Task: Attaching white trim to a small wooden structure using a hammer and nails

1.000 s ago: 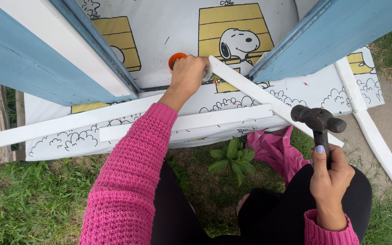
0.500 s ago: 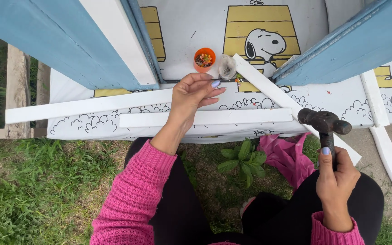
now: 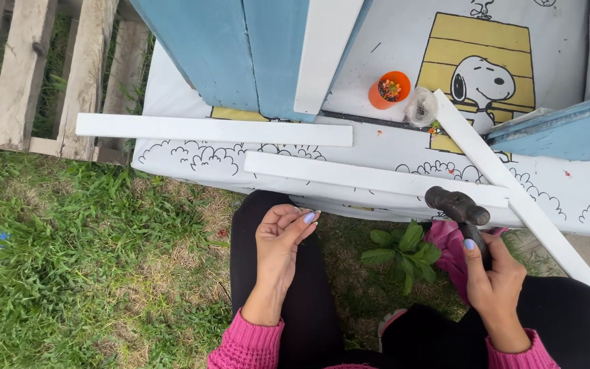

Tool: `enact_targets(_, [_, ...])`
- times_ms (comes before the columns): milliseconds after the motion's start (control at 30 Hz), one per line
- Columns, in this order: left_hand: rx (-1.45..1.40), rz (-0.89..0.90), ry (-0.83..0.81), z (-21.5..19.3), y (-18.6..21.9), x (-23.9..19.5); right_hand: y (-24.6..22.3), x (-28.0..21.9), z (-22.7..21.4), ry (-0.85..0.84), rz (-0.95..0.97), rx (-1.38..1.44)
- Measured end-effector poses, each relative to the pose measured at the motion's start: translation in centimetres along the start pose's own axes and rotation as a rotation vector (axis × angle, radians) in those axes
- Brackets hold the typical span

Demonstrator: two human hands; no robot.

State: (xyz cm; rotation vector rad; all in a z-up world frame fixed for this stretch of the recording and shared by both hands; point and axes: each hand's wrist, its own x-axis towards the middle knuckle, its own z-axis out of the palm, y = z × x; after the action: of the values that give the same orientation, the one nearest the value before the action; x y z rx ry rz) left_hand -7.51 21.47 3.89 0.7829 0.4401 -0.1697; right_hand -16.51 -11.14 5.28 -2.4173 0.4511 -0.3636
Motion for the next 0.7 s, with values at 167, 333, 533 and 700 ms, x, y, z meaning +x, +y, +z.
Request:
enact_targets(167, [0.022, 0.048, -0.032, -0.3, 2.1, 0.1, -1.9, -1.3, 2.2, -0.176, 0.087, 0.192])
enact_targets(333, [-0.023, -0.151, -0.089, 2.5, -0.1, -1.6, -9.0, -2.5, 5.4, -0.304, 0.297, 0.908])
enact_targets(533, [0.065, -0.152, -0.143, 3.3, -1.2, -2.6, -12.9, -1.5, 6.8, -0.269, 0.252, 1.037])
enact_targets(700, [0.055, -0.074, -0.165, 2.2, -1.1, -2.5, -13.8, -1.8, 8.3, -0.255, 0.156, 0.819])
